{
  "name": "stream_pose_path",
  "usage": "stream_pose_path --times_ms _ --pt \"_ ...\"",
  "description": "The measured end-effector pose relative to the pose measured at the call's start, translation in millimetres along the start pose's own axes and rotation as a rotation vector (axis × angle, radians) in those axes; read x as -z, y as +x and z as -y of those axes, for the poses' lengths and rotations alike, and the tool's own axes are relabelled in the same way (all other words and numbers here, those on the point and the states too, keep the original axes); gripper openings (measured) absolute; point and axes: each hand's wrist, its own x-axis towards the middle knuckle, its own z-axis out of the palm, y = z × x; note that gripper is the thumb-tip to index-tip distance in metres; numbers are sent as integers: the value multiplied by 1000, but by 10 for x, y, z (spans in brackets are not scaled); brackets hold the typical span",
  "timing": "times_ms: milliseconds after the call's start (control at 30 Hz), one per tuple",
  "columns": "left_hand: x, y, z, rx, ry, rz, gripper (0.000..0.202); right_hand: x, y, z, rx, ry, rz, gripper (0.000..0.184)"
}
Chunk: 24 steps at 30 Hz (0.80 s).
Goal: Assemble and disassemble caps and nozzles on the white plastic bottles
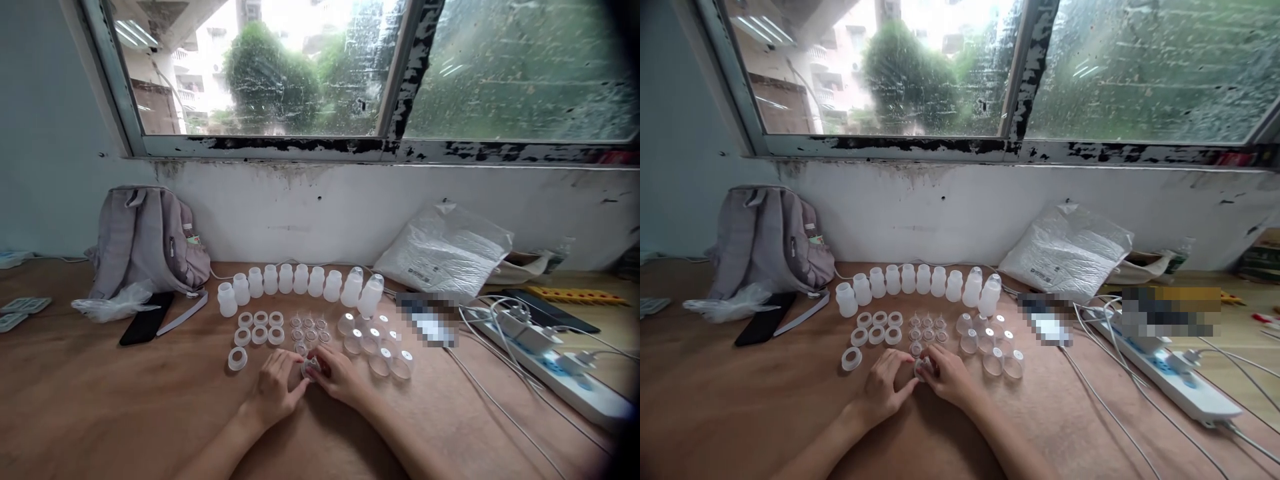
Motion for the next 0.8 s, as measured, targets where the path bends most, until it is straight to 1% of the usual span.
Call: stream_pose_path --times_ms 100,200,267,367,467,567,800 --pt "-49 -13 19 0 76 49 39 -40 -22 -32 -51 67 -63 10" --pt "-40 -1 32 -15 87 86 49 -117 -56 -7 -30 163 -92 6" --pt "-8 14 35 -34 85 112 46 -167 -74 38 11 201 -93 4" --pt "27 31 35 -38 91 146 38 -213 -80 104 63 218 -80 7" --pt "22 34 30 -19 91 135 34 -226 -75 137 83 227 -77 10" --pt "10 30 19 -5 71 125 33 -238 -77 142 78 236 -89 11" --pt "8 27 15 9 16 155 38 -329 -80 102 28 209 -132 16"
